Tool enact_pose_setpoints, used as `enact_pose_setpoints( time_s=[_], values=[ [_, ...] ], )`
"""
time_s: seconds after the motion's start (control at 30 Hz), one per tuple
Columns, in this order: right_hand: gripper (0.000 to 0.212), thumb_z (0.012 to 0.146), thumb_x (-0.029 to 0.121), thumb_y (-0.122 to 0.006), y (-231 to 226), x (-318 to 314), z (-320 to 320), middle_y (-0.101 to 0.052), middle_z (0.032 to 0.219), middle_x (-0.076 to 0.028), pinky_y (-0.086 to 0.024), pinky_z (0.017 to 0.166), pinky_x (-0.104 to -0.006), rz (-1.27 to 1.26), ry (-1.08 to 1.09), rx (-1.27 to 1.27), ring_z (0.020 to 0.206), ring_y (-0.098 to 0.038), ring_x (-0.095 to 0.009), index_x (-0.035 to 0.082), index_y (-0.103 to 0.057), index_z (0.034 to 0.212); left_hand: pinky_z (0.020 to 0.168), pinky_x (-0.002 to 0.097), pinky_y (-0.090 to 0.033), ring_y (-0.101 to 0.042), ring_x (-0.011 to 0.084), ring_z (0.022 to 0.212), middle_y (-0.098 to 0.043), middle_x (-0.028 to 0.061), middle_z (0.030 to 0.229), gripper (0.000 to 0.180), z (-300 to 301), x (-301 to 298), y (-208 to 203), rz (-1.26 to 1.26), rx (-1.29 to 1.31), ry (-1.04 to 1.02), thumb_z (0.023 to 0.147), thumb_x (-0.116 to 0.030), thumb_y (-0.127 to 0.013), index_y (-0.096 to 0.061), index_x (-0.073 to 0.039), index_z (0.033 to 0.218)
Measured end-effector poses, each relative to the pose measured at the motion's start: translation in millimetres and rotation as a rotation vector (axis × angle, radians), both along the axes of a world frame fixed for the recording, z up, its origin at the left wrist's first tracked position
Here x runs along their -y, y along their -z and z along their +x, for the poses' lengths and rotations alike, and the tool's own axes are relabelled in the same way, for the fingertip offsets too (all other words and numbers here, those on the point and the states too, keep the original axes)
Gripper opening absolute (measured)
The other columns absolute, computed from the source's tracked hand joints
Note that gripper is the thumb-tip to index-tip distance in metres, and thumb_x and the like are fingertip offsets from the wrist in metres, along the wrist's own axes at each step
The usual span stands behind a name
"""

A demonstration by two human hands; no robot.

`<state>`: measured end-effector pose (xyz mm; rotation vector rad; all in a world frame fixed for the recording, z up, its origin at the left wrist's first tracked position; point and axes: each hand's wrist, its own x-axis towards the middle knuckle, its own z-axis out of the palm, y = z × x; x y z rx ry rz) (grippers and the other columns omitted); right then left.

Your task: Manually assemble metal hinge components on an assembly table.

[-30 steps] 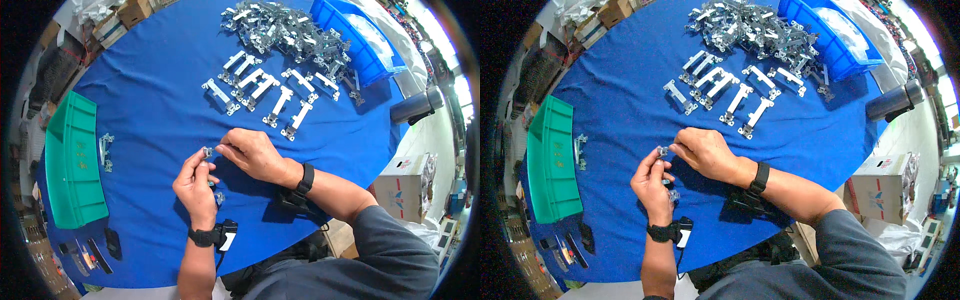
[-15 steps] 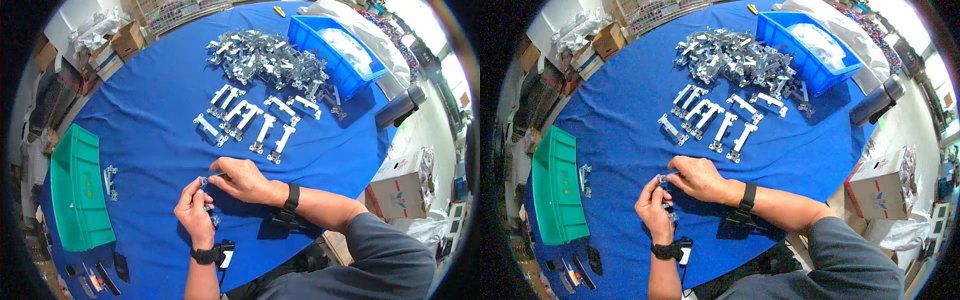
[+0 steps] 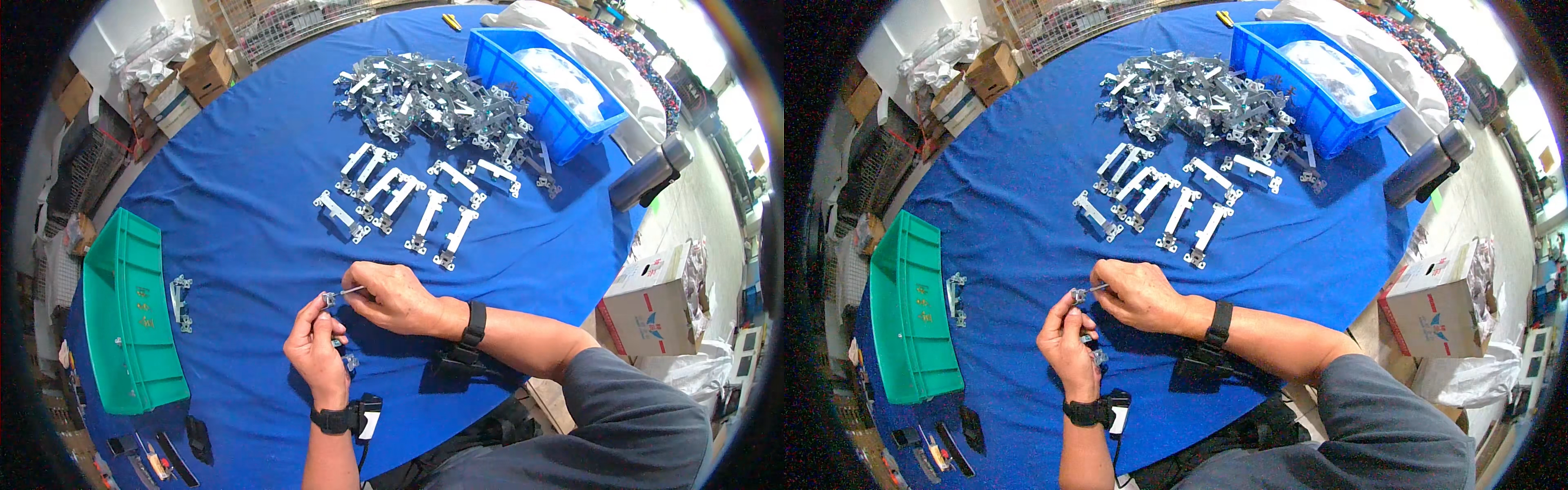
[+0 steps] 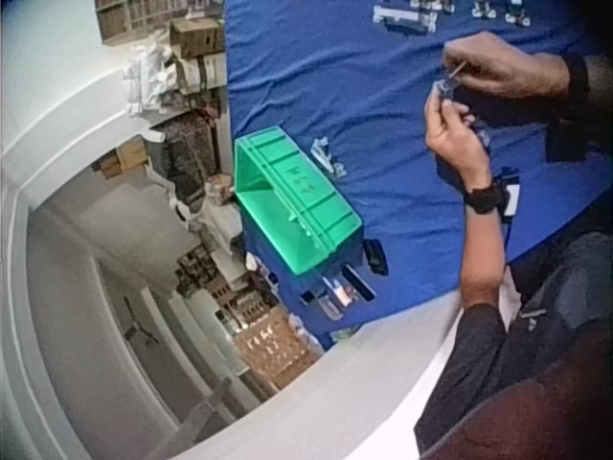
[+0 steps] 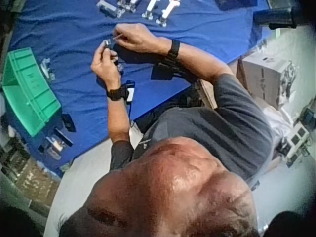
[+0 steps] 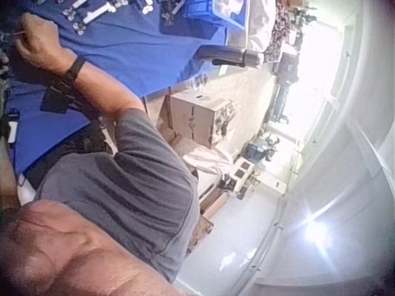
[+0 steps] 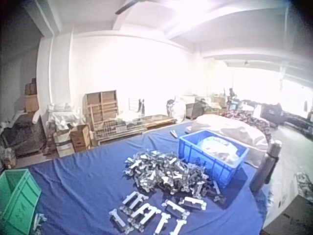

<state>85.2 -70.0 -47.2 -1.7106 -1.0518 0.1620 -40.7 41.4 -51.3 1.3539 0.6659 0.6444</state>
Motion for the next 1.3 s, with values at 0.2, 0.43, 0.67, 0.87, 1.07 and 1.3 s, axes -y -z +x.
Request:
enact_pose_setpoints(
  time_s=[0.2, 0.43, 0.67, 0.87, 1.07, 1.3],
  values=[
    [0.019, 0.09, 0.018, -0.068, 6, 0, 0, -0.063, 0.079, -0.017, -0.051, 0.062, -0.0462, -0.079, -0.01, 0.15, 0.074, -0.066, -0.037, 0.005, -0.057, 0.096, 0.05, 0.0199, -0.045, -0.056, 0.0062, 0.059, -0.065, 0.0038, 0.076, 0.023, -2, -1, 0, -0.006, -0.027, 0.0, 0.096, -0.002, -0.057, -0.069, 0.001, 0.116],
    [0.013, 0.089, 0.013, -0.068, 6, -3, 3, -0.061, 0.076, -0.016, -0.05, 0.061, -0.0431, 0.049, -0.003, 0.083, 0.071, -0.064, -0.036, 0.003, -0.06, 0.088, 0.046, 0.0183, -0.041, -0.054, 0.0067, 0.055, -0.065, 0.0046, 0.074, 0.025, 0, -3, -3, -0.015, -0.059, -0.008, 0.095, -0.005, -0.059, -0.068, 0.001, 0.118],
    [0.015, 0.089, 0.016, -0.068, 7, -4, 2, -0.063, 0.08, -0.015, -0.052, 0.064, -0.0447, 0.069, 0.025, 0.032, 0.077, -0.065, -0.037, 0.005, -0.059, 0.095, 0.043, 0.017, -0.037, -0.055, 0.0063, 0.052, -0.066, 0.004, 0.073, 0.024, 2, -2, -5, -0.007, -0.046, -0.001, 0.095, -0.004, -0.059, -0.069, -0.002, 0.117],
    [0.013, 0.089, 0.015, -0.065, 12, -1, 4, -0.063, 0.079, -0.015, -0.05, 0.063, -0.0469, 0.056, -0.008, 0.074, 0.074, -0.064, -0.039, 0.005, -0.057, 0.094, 0.045, 0.0181, -0.041, -0.056, 0.0074, 0.053, -0.065, 0.0056, 0.072, 0.023, 1, 0, -9, 0.002, -0.067, 0.019, 0.096, -0.004, -0.059, -0.068, 0.0, 0.116],
    [0.016, 0.09, 0.019, -0.066, 15, -2, 2, -0.063, 0.077, -0.016, -0.049, 0.063, -0.0488, 0.046, 0.005, 0.051, 0.075, -0.064, -0.04, 0.005, -0.058, 0.091, 0.047, 0.0193, -0.045, -0.057, 0.0094, 0.055, -0.065, 0.0069, 0.073, 0.022, -2, -1, -8, -0.057, -0.055, 0.024, 0.096, -0.003, -0.058, -0.066, 0.001, 0.116],
    [0.02, 0.09, 0.022, -0.066, 18, -2, 5, -0.063, 0.077, -0.017, -0.049, 0.064, -0.0505, -0.005, 0.003, 0.159, 0.075, -0.063, -0.041, 0.005, -0.057, 0.096, 0.044, 0.0184, -0.04, -0.056, 0.0086, 0.054, -0.065, 0.0073, 0.072, 0.023, 1, 0, -10, -0.037, -0.067, 0.011, 0.096, -0.004, -0.058, -0.067, 0.002, 0.116]
  ],
)
